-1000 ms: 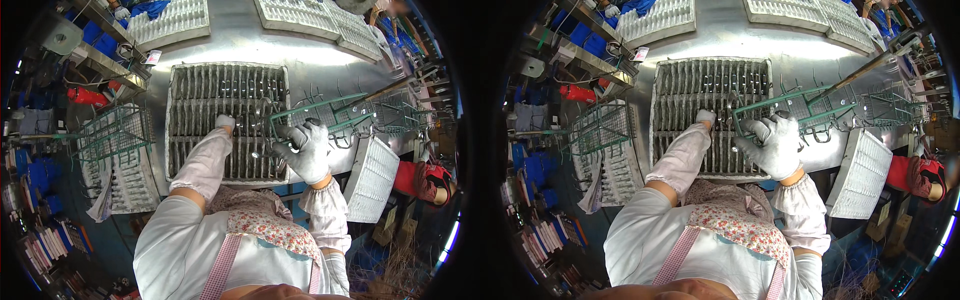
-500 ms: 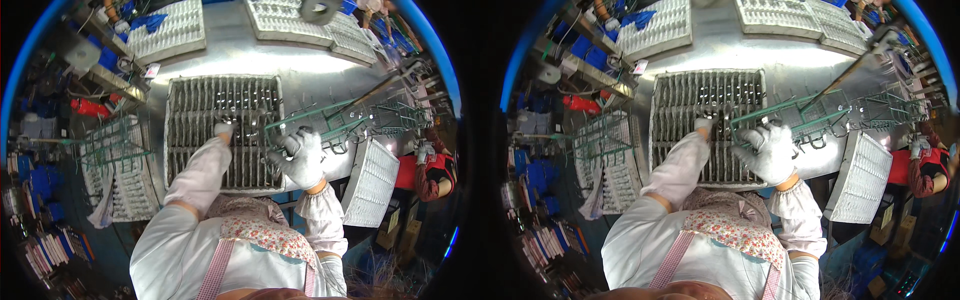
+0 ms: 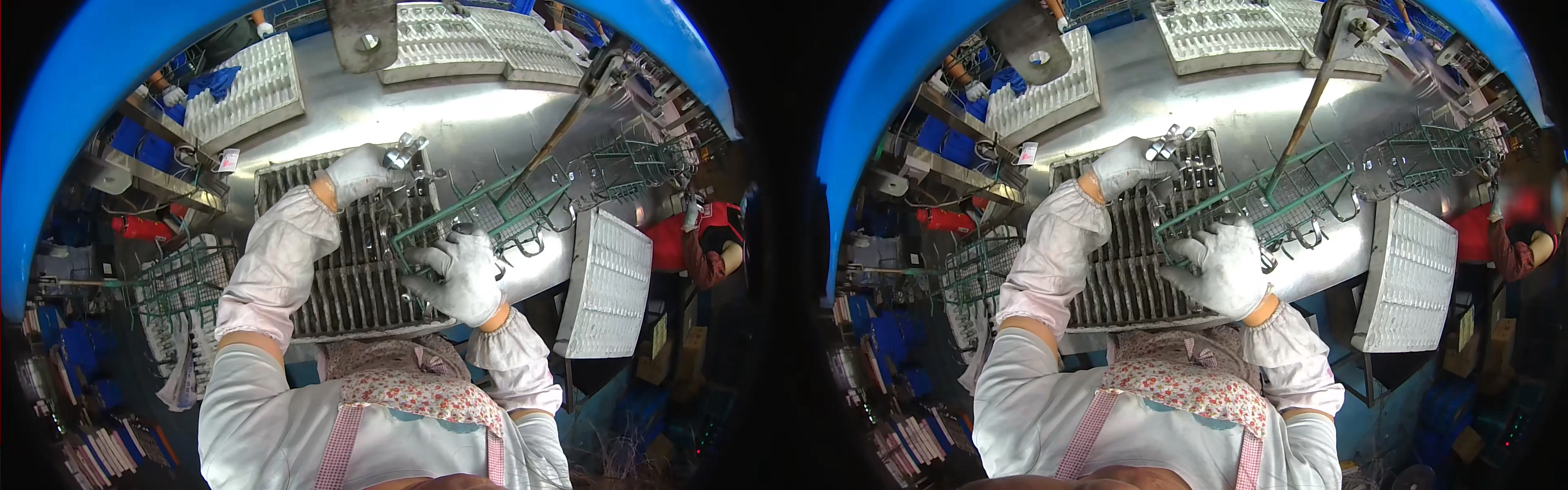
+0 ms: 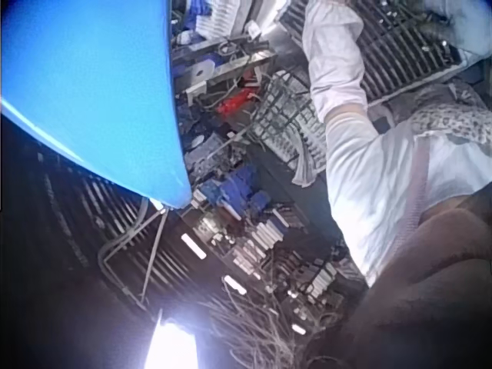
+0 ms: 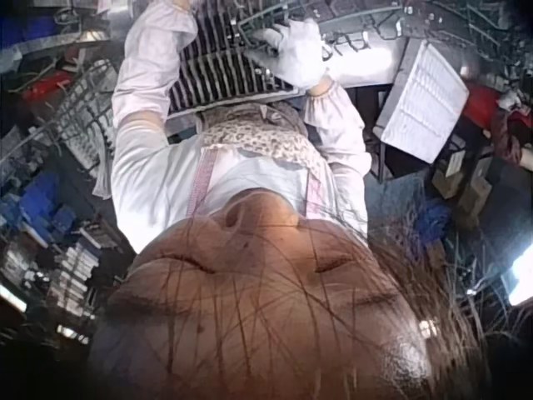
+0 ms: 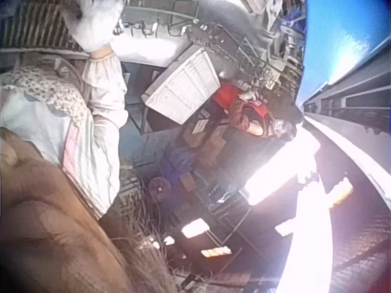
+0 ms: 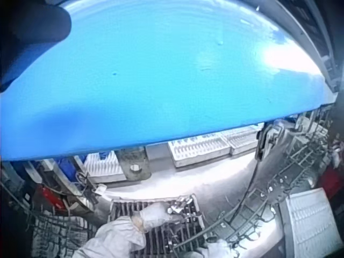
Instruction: The person sorts and arranges metal components by hand from plastic bins into wire racks on a work table.
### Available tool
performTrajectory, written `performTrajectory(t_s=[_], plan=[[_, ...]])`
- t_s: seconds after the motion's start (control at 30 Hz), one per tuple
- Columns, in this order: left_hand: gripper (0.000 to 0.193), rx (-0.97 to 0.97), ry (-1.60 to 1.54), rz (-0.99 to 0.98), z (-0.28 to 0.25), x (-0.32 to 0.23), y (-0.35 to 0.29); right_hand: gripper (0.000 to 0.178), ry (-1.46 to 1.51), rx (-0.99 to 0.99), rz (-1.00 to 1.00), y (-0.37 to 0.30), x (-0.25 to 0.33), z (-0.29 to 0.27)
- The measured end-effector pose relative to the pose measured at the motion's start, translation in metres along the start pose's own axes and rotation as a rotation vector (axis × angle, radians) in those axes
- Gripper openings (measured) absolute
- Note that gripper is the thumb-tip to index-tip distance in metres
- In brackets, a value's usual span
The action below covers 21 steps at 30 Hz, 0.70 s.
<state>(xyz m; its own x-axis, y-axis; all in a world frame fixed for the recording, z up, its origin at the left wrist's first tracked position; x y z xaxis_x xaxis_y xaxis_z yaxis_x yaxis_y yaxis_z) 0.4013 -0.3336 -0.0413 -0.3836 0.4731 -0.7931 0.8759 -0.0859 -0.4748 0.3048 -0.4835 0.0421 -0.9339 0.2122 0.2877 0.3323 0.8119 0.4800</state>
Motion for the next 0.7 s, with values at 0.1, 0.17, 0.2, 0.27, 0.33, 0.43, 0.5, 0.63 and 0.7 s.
performTrajectory(t_s=[0.1, 0.17, 0.2, 0.27, 0.33, 0.43, 0.5, 0.63, 0.7], plan=[[0.025, 0.078, -0.193, -0.034, 0.001, -0.003, -0.003, 0.031, 0.033, 0.011, 0.013, -0.003, -0.003, 0.0], [0.025, 0.152, -0.49, 0.004, -0.003, -0.007, -0.008, 0.031, 0.044, 0.02, 0.019, -0.005, -0.006, -0.002], [0.025, 0.154, -0.486, -0.001, -0.006, -0.008, -0.008, 0.031, 0.055, 0.028, 0.021, -0.005, -0.007, -0.001], [0.025, 0.164, -0.266, 0.019, -0.007, -0.016, -0.008, 0.031, 0.062, -0.003, 0.009, -0.002, -0.006, -0.003], [0.026, 0.132, -0.28, -0.006, -0.001, -0.022, 0.002, 0.031, 0.058, -0.04, 0.0, -0.003, -0.009, -0.009], [0.03, 0.25, -0.166, -0.077, 0.016, -0.012, 0.02, 0.032, 0.079, -0.041, 0.014, -0.006, -0.014, -0.01], [0.031, 0.156, -0.09, -0.033, 0.016, -0.007, 0.035, 0.032, 0.065, -0.039, 0.009, -0.006, -0.015, -0.013], [0.038, -0.087, 0.219, 0.162, 0.009, -0.039, 0.05, 0.031, 0.107, -0.002, 0.029, -0.009, -0.021, -0.006], [0.039, 0.021, 0.176, 0.177, 0.019, -0.072, 0.049, 0.031, 0.096, -0.081, 0.003, -0.01, -0.021, -0.014]])
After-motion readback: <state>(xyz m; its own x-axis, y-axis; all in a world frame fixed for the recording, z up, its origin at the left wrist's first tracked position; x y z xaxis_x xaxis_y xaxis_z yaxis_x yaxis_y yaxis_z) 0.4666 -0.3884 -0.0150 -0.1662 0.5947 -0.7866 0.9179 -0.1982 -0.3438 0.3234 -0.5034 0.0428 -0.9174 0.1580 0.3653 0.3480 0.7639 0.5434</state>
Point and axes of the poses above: each hand's wrist, its own y-axis towards the middle knuckle, its own z-axis out of the palm, x = y × z, the point moved 9 cm from there along y, towards the middle knuckle, and after that the axes turned 15 degrees about -z, right-handed, at the moved point
